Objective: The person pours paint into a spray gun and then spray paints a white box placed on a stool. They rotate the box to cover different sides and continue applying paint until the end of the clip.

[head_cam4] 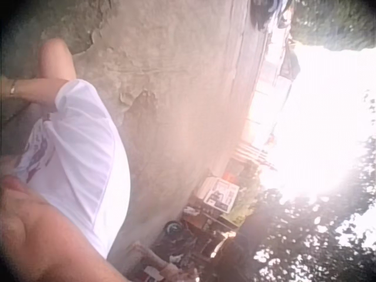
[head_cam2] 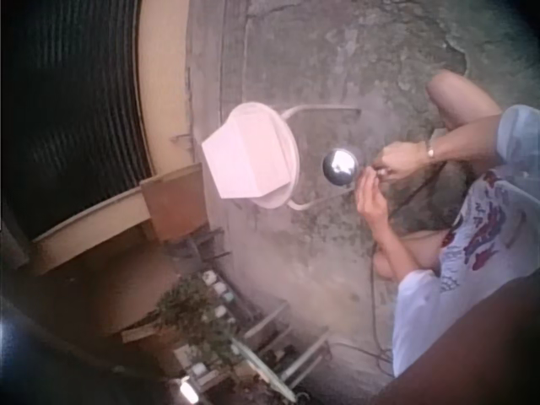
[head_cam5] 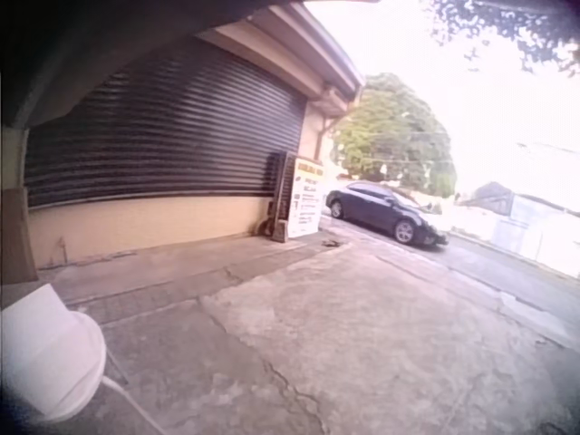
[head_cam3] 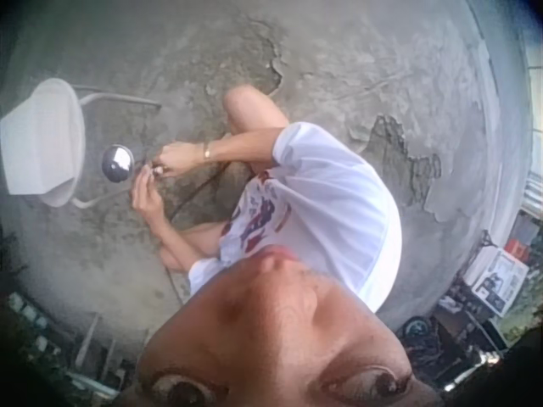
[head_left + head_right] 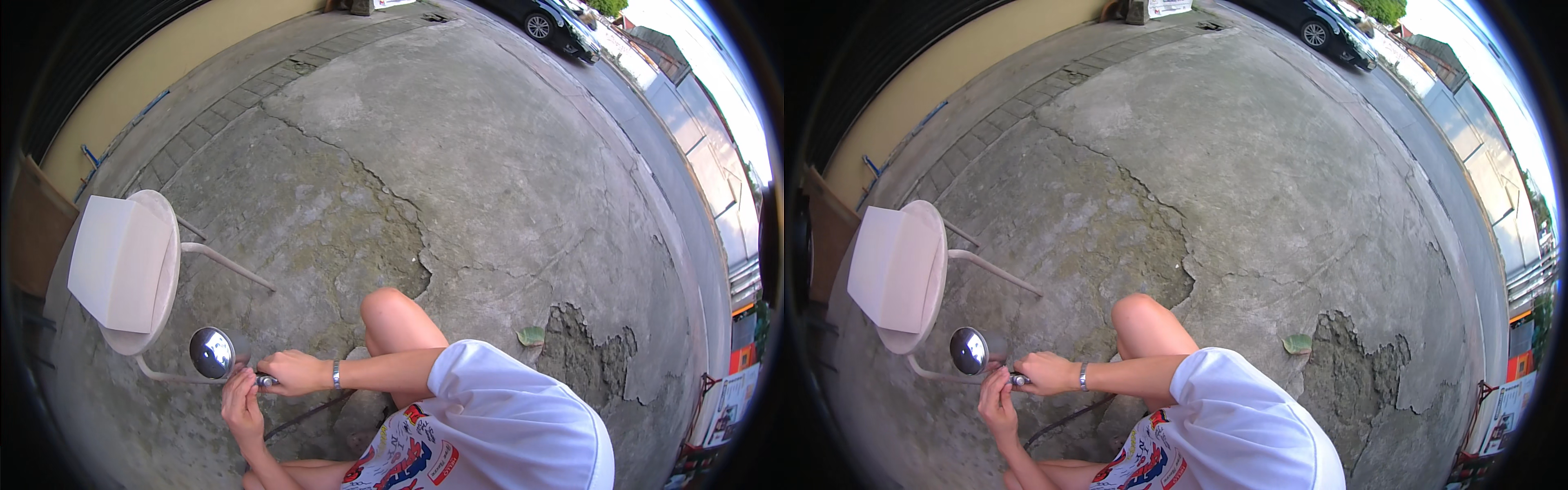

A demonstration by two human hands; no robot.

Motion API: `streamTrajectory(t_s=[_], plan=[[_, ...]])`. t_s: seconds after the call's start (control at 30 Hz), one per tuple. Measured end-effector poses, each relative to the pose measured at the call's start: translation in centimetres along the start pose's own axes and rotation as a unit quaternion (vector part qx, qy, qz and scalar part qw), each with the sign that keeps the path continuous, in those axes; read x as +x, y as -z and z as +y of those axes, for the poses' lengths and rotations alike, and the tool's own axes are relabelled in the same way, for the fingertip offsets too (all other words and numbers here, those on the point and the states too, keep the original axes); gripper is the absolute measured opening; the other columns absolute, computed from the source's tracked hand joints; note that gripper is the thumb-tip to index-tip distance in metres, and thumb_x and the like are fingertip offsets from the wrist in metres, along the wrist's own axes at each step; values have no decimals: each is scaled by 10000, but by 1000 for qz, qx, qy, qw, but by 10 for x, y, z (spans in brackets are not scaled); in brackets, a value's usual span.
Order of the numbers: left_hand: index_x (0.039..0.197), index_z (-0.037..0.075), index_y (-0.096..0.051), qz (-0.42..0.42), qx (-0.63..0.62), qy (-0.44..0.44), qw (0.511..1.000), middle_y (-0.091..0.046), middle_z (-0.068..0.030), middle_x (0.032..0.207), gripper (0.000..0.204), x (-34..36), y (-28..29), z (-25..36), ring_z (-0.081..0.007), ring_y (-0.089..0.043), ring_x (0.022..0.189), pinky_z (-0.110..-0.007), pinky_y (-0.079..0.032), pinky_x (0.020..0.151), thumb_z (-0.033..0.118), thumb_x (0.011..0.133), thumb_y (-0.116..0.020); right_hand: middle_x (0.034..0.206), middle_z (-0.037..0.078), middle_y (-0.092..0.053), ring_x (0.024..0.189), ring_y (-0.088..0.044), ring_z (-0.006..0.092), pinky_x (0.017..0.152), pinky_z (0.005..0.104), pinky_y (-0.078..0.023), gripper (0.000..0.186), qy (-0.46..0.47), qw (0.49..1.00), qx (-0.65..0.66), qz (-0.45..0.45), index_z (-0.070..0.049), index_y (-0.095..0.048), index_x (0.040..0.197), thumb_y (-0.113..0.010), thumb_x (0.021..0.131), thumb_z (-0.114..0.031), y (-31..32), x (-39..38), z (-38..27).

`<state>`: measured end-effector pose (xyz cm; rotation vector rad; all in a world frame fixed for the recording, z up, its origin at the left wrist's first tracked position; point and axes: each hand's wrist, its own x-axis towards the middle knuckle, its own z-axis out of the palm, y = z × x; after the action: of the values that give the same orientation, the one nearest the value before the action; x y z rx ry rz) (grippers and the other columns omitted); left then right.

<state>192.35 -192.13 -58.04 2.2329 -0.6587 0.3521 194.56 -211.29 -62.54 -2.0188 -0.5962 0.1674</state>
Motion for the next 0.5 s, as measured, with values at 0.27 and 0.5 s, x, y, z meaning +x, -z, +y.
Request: streamTrajectory(t_s=[0.27, 0.5], plan=[[998, -6, -732, 38, -9, 15, 999, -758, -149, 1040, 155, 1, -4, 4, -339, -726, 1016, -432, -566, 938, -13, 846, -760, 912, 226, -702, 863, -676, 459, 729, 532, -536, 308, -23, 999, 5, -25, 0, -631, 953, -724, 903, -289, 2, -2, 0], [971, -15, -728, 69, -67, 2, 995, -765, -147, 1043, 159, 2, -11, -7, -330, -737, 1023, -433, -572, 963, -18, 822, -784, 895, 227, -700, 850, -676, 466, 728, 539, -533, 307, -10, 1000, 11, 4, 7, -627, 942, -728, 892, -279, 1, -1, 4]])
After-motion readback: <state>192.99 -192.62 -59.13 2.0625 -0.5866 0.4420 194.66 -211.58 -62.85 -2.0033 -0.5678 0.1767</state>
